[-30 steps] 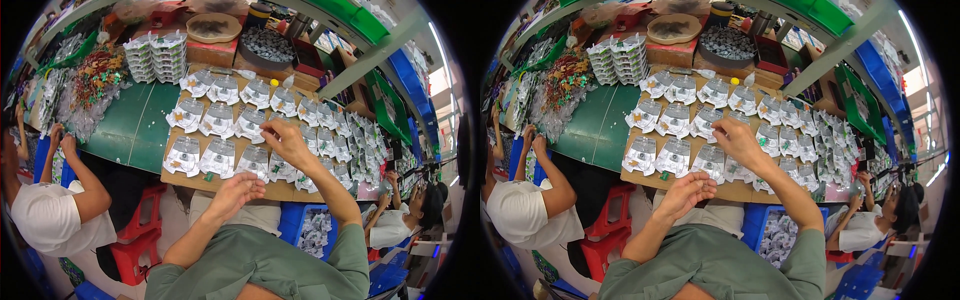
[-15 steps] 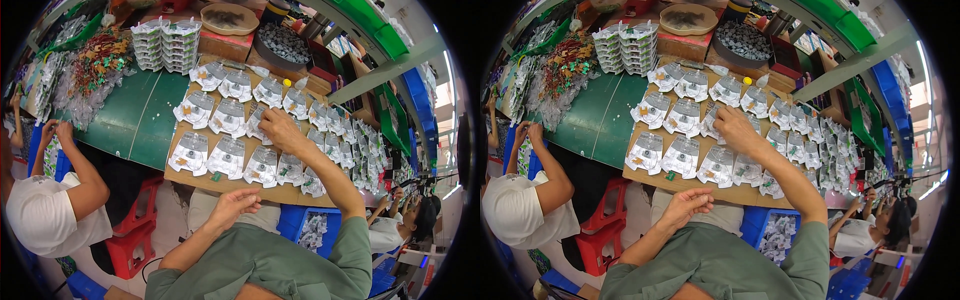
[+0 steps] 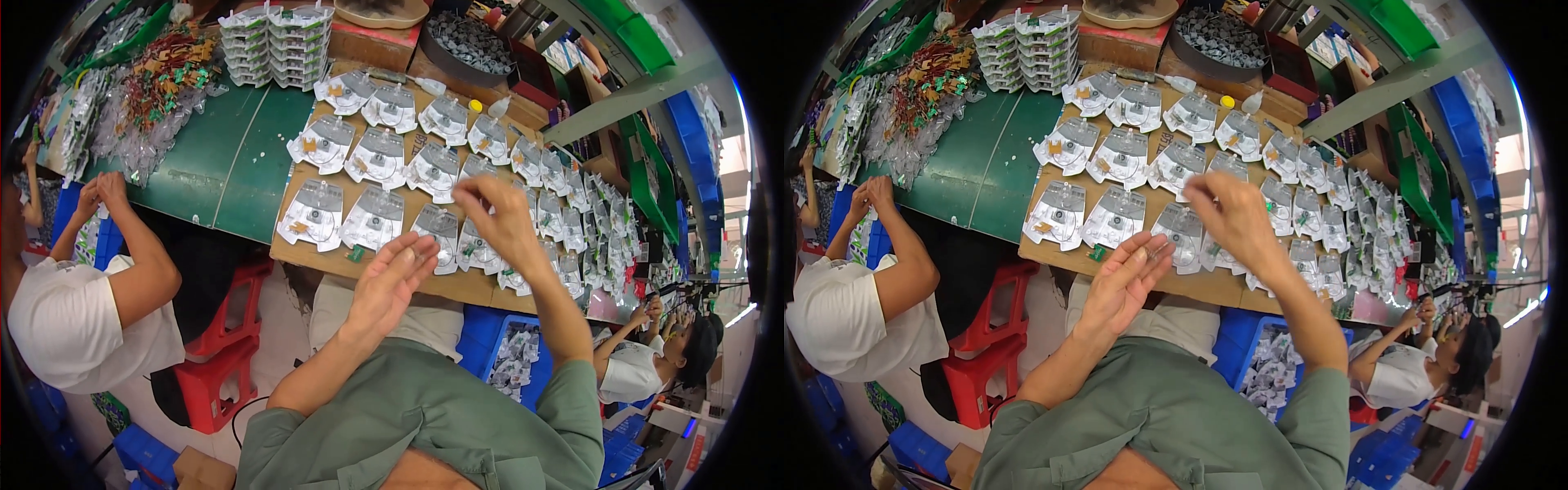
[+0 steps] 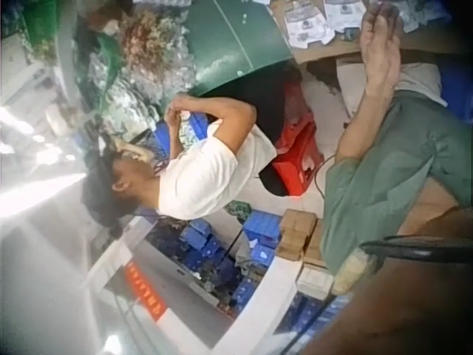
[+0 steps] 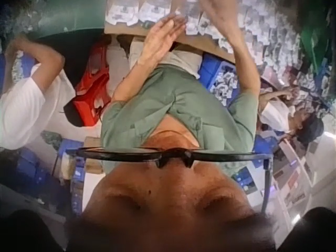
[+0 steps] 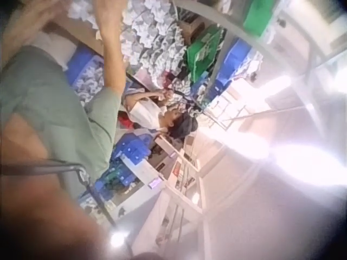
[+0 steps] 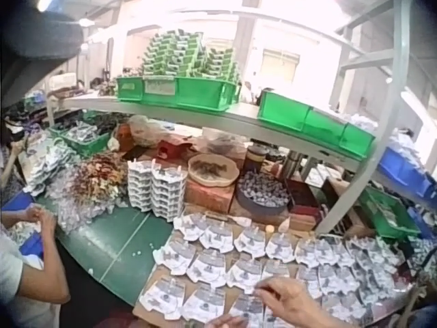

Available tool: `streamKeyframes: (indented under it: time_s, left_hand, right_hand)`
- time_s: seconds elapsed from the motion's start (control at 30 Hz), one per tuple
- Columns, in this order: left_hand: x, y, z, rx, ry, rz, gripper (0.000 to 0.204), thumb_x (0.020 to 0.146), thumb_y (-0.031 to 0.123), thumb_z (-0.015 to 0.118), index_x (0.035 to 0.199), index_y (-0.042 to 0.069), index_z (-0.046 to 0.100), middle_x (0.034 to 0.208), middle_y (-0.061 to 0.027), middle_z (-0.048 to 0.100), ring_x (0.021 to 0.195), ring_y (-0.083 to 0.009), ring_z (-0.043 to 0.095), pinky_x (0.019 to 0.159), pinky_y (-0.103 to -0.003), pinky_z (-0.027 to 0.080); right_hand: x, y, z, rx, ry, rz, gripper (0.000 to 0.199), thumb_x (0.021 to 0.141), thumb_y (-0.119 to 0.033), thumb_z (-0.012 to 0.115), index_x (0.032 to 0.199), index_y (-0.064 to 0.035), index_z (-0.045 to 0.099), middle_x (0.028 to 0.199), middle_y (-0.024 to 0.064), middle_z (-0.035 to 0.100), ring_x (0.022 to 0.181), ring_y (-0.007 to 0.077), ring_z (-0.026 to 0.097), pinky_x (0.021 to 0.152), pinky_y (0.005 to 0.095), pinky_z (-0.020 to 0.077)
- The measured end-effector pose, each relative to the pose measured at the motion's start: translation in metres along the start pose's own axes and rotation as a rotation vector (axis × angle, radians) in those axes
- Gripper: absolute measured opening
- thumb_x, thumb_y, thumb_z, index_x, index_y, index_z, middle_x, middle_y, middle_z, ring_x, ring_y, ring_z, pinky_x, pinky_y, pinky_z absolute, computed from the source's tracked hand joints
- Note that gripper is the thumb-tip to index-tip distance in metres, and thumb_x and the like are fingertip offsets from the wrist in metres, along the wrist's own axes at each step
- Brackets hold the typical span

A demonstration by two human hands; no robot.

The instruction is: The person assembles small electronic or plastic components by hand, taking them from packaging bags, plastic trays, and bins and fitting them together.

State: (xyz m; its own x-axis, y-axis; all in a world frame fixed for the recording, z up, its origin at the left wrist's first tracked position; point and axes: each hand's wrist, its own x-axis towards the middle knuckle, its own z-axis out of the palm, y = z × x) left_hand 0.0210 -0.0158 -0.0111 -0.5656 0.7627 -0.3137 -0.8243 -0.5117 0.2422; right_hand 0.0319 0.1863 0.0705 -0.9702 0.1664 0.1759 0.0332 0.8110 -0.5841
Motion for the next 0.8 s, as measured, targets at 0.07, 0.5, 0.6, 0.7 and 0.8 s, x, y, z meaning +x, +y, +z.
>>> streamKeyframes:
  time_s: [0.07, 0.5, 0.6, 0.7, 0.8]
  left_hand:
    - [0.003, -0.003, 0.001, -0.003, -0.003, 0.040, 0.030, 0.099, 0.010, 0.053, 0.127, 0.000, 0.050, 0.128, -0.0162, 0.056, 0.121, -0.0254, 0.054, 0.108, -0.040, 0.041]
    - [0.001, -0.025, -0.006, 0.166, -0.015, 0.082, 0.033, 0.100, 0.012, 0.052, 0.130, 0.000, 0.049, 0.130, -0.0164, 0.056, 0.117, -0.0215, 0.054, 0.100, -0.036, 0.046]
    - [0.001, -0.028, -0.006, 0.163, 0.025, 0.085, 0.032, 0.100, 0.011, 0.052, 0.130, -0.001, 0.048, 0.130, -0.0169, 0.056, 0.117, -0.0221, 0.055, 0.098, -0.036, 0.047]
    - [0.000, -0.029, -0.005, 0.166, 0.032, 0.092, 0.033, 0.099, 0.011, 0.052, 0.129, -0.003, 0.048, 0.130, -0.0164, 0.056, 0.115, -0.0192, 0.056, 0.099, -0.034, 0.046]
    - [-0.001, -0.029, -0.004, 0.182, 0.063, 0.102, 0.033, 0.099, 0.010, 0.051, 0.129, -0.004, 0.048, 0.129, -0.0172, 0.056, 0.118, -0.0213, 0.056, 0.103, -0.035, 0.045]
  right_hand:
    - [-0.041, -0.014, 0.010, 0.234, -0.096, 0.243, 0.018, 0.093, -0.016, 0.063, 0.098, 0.0012, 0.066, 0.079, 0.0067, 0.067, 0.064, 0.0112, 0.060, 0.059, 0.0270, 0.0495]
    - [-0.090, -0.025, 0.056, 0.710, -0.030, 0.602, 0.029, 0.098, -0.026, 0.057, 0.096, 0.0021, 0.064, 0.073, 0.0063, 0.067, 0.054, 0.0095, 0.060, 0.045, 0.0227, 0.0438]
    - [-0.094, -0.029, 0.064, 0.488, 0.075, 0.454, 0.022, 0.096, -0.020, 0.059, 0.097, 0.0020, 0.063, 0.072, 0.0078, 0.067, 0.055, 0.0115, 0.062, 0.048, 0.0253, 0.0468]
    - [-0.097, -0.032, 0.069, 0.420, 0.154, 0.375, 0.018, 0.094, -0.017, 0.062, 0.096, 0.0015, 0.063, 0.072, 0.0097, 0.067, 0.055, 0.0132, 0.063, 0.049, 0.0277, 0.0486]
    - [-0.095, -0.025, 0.073, 0.040, 0.361, 0.041, 0.017, 0.093, -0.016, 0.063, 0.096, 0.0008, 0.063, 0.071, 0.0101, 0.067, 0.053, 0.0133, 0.062, 0.049, 0.0279, 0.0481]
